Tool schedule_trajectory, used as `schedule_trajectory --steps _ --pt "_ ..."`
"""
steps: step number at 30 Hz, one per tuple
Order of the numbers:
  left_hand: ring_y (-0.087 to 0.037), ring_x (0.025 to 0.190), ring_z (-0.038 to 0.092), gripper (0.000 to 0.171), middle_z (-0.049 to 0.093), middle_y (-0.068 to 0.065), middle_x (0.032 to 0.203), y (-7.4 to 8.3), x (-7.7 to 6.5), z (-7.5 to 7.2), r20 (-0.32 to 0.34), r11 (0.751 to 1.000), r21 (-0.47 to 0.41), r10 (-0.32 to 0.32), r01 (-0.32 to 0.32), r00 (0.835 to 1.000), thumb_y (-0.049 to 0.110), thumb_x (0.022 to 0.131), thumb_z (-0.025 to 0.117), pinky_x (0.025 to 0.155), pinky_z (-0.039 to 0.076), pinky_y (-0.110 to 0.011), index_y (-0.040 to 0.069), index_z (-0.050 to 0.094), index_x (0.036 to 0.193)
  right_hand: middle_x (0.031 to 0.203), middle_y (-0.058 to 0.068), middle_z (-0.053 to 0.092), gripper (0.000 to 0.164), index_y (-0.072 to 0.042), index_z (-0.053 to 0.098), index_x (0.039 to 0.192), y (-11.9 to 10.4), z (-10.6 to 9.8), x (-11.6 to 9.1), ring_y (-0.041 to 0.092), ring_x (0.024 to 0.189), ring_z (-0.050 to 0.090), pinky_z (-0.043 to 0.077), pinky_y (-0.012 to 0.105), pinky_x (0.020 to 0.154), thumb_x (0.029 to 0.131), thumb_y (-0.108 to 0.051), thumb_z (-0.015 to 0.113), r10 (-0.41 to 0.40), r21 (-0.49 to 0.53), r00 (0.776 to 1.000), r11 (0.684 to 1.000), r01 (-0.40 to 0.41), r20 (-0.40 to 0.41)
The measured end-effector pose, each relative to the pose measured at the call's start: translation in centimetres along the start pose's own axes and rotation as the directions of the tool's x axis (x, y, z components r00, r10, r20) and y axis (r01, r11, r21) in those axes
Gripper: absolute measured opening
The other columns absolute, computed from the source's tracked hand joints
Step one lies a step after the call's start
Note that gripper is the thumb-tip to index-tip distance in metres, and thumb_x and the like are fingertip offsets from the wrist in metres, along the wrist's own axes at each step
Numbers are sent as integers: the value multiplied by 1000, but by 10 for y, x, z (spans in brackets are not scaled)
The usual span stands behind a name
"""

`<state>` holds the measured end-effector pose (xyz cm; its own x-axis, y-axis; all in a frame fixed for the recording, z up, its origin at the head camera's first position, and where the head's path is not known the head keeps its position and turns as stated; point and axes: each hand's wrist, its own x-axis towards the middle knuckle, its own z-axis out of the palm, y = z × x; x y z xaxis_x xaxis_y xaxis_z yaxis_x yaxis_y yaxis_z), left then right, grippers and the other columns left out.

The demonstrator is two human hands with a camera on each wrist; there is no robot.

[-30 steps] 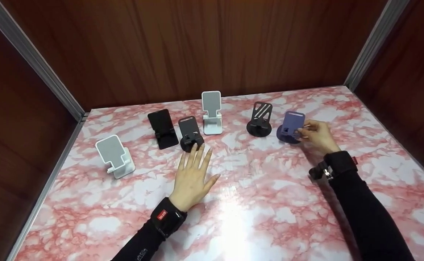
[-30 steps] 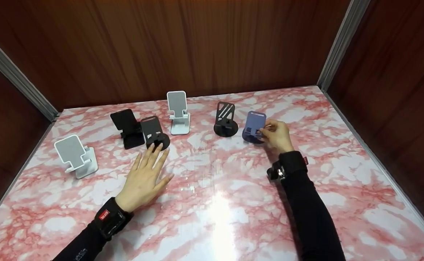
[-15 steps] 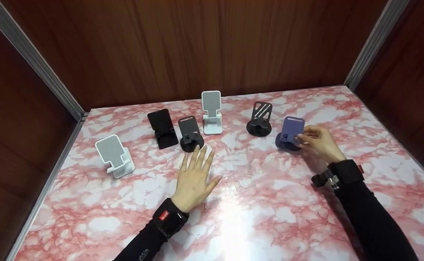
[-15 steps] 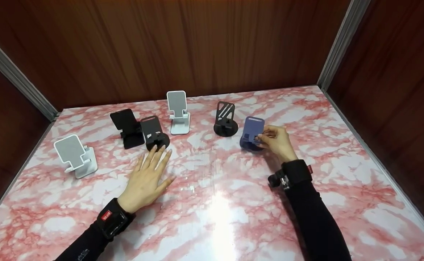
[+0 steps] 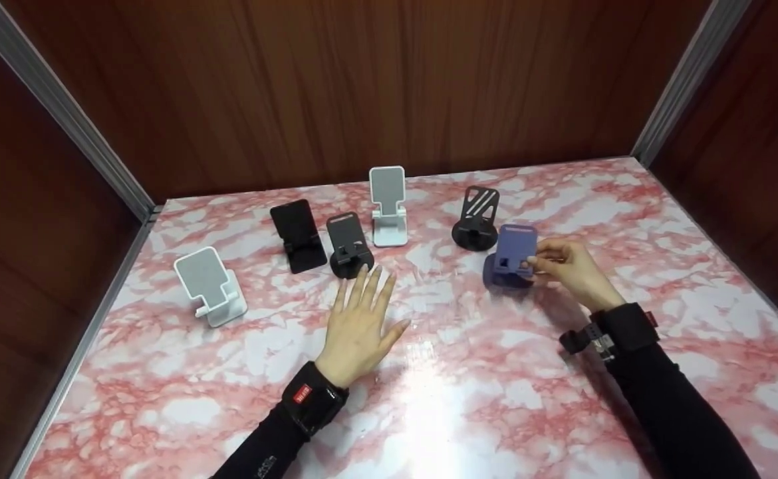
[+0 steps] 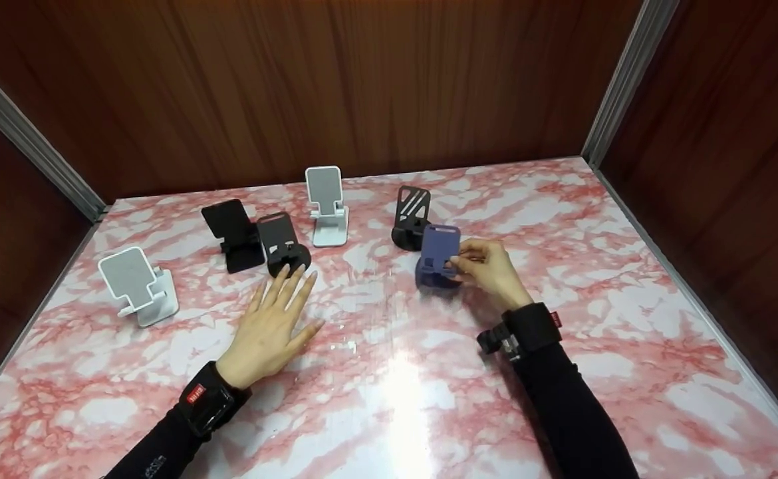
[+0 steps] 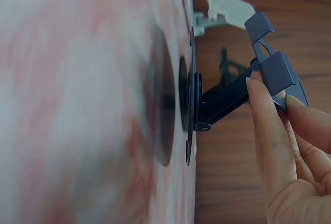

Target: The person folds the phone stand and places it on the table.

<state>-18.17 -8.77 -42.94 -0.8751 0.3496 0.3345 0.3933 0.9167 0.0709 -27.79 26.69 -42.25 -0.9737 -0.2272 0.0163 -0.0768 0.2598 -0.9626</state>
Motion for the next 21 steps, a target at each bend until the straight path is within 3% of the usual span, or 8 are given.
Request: schedule_trajectory --steps 13,16,21 --pt "-28 143 17 68 26 -10 153 0 1 -2 69 999 -11 34 -33 997 51 92 42 115 19 -51 12 28 146 88 1 70 24 10 56 104 -12 31 3 11 79 67 57 29 74 87 -6 61 -87 114 991 991 75 104" --pt "-27 143 17 68 24 -9 153 1 4 -3 79 997 -65 44 -39 996 49 93 42 115 19 -50 11 26 146 89 1 70 22 7 58 103 -17 39 3 11 79 68 57 30 74 86 -7 62 -68 120 991 991 53 118" --pt "-26 144 14 67 21 -8 154 0 9 -6 100 976 -216 18 4 995 46 95 41 116 17 -49 9 22 147 90 2 69 27 7 56 105 -26 53 2 12 82 67 57 32 77 86 -9 64 -63 118 986 992 45 154"
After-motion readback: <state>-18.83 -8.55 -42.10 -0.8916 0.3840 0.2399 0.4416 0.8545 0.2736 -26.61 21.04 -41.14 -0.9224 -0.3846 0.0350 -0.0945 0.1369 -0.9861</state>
